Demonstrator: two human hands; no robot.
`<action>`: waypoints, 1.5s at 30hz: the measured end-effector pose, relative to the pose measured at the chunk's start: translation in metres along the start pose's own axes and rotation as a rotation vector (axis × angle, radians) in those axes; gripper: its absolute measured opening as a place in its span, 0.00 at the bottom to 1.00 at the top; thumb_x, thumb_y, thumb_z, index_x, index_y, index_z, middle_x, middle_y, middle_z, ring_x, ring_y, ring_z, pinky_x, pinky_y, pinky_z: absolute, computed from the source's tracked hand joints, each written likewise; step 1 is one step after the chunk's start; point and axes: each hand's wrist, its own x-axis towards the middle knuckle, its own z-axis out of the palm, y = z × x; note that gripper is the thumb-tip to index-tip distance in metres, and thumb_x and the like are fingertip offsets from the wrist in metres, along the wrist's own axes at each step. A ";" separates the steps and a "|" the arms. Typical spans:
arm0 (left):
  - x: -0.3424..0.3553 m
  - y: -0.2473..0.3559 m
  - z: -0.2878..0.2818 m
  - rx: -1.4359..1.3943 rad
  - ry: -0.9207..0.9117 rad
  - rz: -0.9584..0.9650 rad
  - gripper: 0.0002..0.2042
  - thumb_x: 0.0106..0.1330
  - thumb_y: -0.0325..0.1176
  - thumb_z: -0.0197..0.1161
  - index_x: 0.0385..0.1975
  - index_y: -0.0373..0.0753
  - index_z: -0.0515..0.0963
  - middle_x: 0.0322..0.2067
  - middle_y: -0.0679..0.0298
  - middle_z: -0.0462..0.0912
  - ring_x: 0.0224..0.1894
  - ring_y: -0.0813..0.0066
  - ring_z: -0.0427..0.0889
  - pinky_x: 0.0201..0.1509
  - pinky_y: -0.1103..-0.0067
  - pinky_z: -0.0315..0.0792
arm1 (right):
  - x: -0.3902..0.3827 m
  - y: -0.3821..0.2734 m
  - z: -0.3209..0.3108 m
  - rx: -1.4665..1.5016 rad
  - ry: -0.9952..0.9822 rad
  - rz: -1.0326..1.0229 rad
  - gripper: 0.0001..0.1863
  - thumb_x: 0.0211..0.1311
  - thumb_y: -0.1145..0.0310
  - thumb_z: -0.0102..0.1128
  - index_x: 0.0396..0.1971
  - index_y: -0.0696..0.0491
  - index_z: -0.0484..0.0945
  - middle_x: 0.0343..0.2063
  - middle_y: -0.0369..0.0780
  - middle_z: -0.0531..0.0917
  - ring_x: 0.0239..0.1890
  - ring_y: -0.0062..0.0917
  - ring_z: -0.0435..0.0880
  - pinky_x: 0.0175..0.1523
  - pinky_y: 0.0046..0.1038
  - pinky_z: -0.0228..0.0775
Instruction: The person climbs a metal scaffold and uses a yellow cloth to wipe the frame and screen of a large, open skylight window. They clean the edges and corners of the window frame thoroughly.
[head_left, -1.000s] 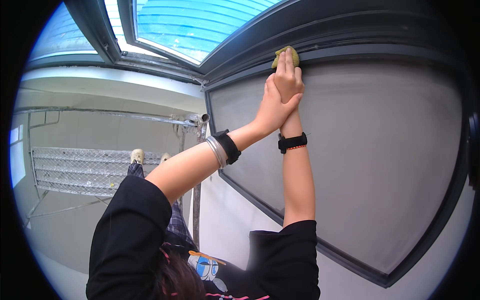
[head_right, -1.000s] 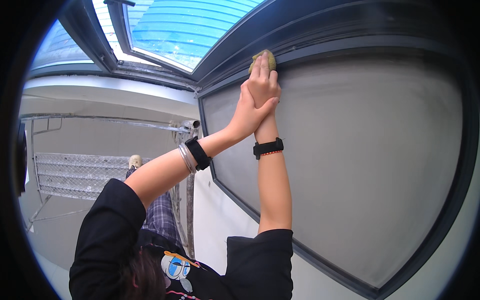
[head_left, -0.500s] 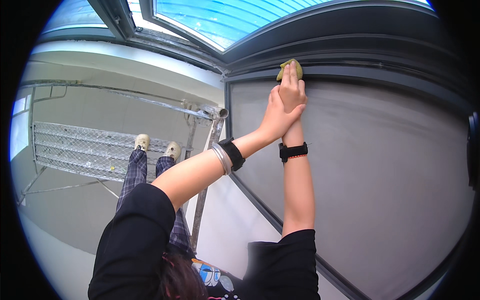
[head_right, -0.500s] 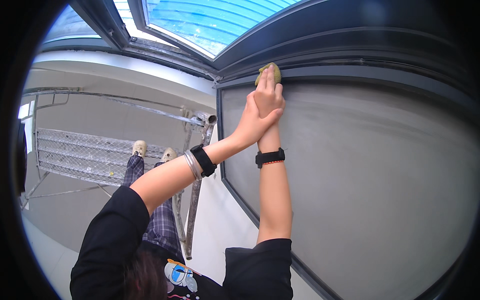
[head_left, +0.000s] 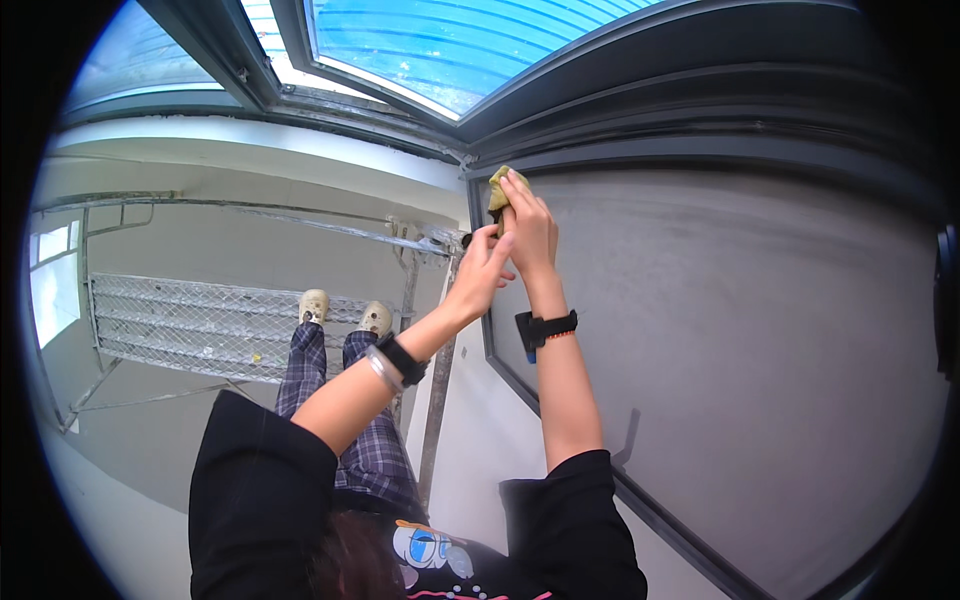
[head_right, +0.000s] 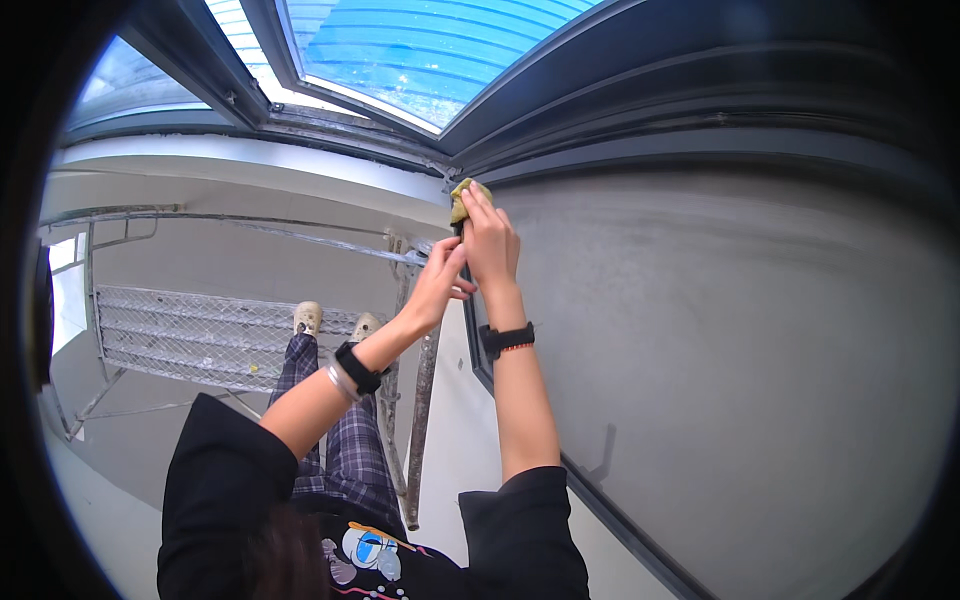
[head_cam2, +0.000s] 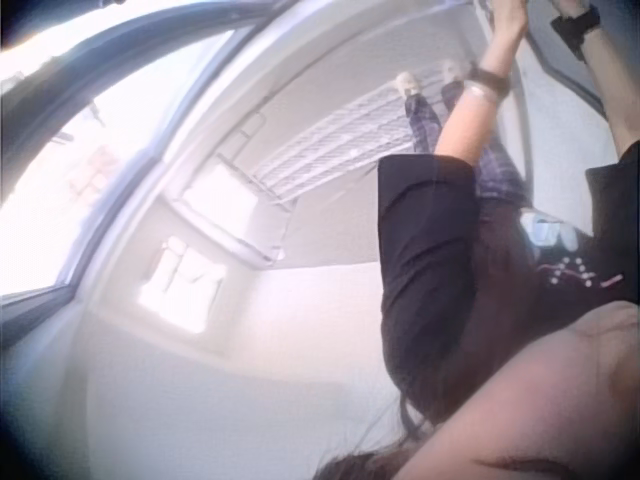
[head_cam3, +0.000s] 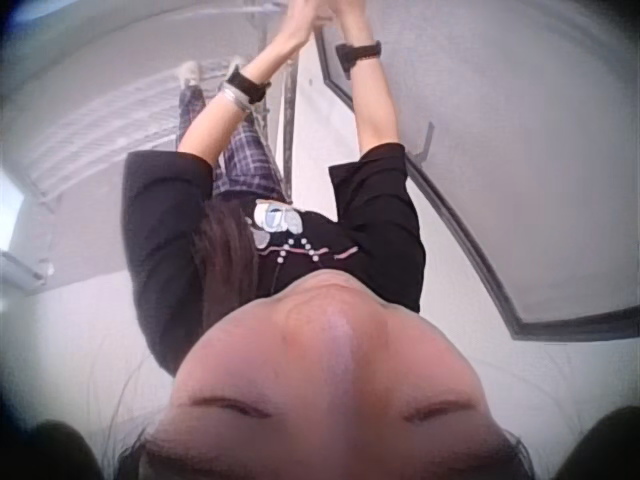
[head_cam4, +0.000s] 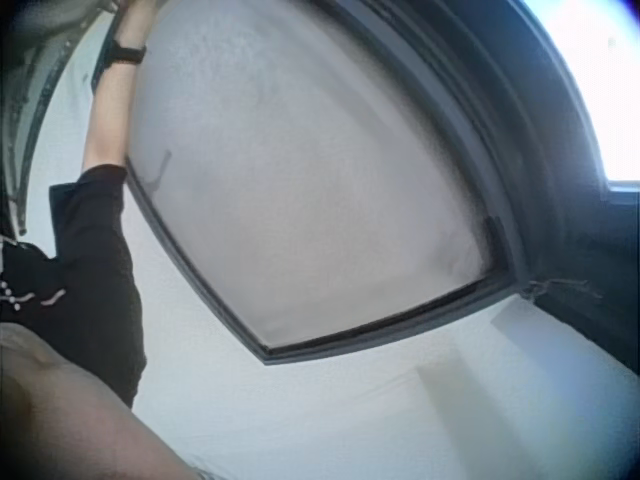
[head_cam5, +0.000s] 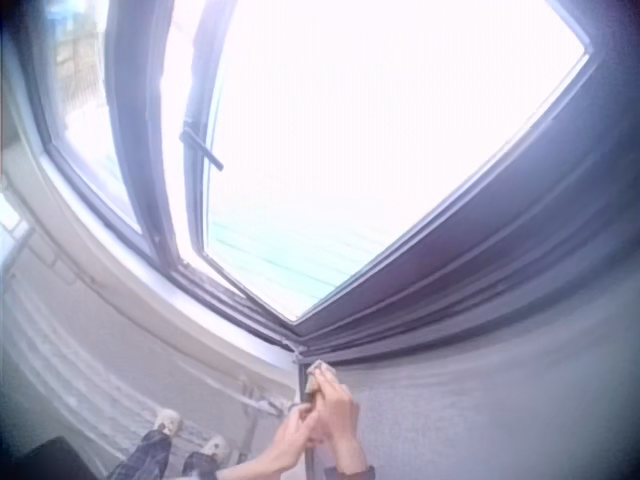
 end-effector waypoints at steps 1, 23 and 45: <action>-0.011 -0.002 -0.011 0.012 0.039 0.051 0.25 0.67 0.48 0.49 0.55 0.35 0.60 0.45 0.57 0.71 0.35 0.76 0.78 0.35 0.82 0.73 | -0.008 0.000 0.001 0.168 0.093 -0.038 0.18 0.56 0.77 0.49 0.48 0.54 0.76 0.52 0.41 0.76 0.49 0.36 0.77 0.53 0.30 0.68; -0.065 0.113 0.006 0.655 -0.255 1.002 0.16 0.55 0.30 0.66 0.42 0.33 0.73 0.40 0.58 0.70 0.38 0.68 0.74 0.44 0.77 0.70 | -0.072 -0.079 -0.065 1.933 0.531 0.025 0.22 0.65 0.57 0.36 0.48 0.57 0.69 0.39 0.43 0.78 0.41 0.30 0.78 0.48 0.30 0.71; -0.059 0.136 0.000 0.254 -0.394 0.465 0.14 0.69 0.39 0.51 0.40 0.33 0.74 0.33 0.71 0.76 0.37 0.87 0.71 0.41 0.86 0.67 | -0.086 -0.088 -0.080 1.348 0.575 0.218 0.17 0.64 0.71 0.52 0.51 0.57 0.67 0.38 0.39 0.78 0.39 0.17 0.78 0.42 0.18 0.71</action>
